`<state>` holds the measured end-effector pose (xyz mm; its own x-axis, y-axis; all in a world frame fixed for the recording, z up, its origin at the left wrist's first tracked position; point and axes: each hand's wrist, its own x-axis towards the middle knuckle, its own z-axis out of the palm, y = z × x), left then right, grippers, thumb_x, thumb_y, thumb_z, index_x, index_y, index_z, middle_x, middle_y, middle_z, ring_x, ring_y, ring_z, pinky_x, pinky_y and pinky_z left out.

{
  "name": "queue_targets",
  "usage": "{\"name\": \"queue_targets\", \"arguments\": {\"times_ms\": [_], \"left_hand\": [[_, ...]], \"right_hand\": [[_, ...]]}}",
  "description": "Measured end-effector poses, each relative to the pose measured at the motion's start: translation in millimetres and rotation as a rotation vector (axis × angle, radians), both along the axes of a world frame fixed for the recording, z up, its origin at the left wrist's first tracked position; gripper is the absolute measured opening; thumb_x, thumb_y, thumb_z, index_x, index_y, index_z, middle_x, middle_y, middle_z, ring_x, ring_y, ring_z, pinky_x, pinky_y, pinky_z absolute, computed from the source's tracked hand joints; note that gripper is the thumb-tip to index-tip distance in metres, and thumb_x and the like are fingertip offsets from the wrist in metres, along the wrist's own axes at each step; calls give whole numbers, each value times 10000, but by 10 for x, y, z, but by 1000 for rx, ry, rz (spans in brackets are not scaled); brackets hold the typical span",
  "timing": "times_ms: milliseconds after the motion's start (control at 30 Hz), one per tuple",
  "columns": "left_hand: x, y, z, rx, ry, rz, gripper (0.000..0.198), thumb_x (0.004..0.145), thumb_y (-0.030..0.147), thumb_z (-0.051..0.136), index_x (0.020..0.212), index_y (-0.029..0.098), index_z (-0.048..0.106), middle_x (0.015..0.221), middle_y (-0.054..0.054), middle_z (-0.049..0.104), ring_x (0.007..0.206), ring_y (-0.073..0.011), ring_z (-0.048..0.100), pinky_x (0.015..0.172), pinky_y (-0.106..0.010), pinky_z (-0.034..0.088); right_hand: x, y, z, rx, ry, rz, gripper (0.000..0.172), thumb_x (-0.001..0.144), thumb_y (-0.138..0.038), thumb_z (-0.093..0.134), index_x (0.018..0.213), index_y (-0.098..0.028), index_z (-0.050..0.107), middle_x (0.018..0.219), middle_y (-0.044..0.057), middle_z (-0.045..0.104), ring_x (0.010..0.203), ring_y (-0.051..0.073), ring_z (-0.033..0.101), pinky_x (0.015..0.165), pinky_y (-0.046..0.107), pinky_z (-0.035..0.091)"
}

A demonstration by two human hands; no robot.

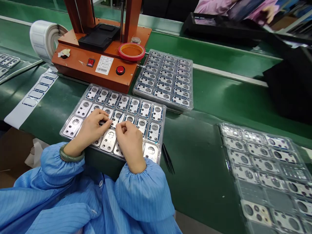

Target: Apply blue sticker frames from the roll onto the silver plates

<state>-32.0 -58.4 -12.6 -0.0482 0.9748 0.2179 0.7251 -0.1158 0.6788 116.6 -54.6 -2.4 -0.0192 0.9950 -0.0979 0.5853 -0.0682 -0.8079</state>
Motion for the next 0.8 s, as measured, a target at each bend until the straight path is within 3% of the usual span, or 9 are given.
{"name": "queue_targets", "arguments": {"times_ms": [800], "left_hand": [[-31,-3,-38,79,64,-59,66,839,146,605,787,187,603,934,-54,614,933,-199,607,835,-344,484]], "right_hand": [[39,-44,-23,165,-159,69,259,867,-369,503,834,-207,702,699,40,677,662,201,610,651,311,399]]}}
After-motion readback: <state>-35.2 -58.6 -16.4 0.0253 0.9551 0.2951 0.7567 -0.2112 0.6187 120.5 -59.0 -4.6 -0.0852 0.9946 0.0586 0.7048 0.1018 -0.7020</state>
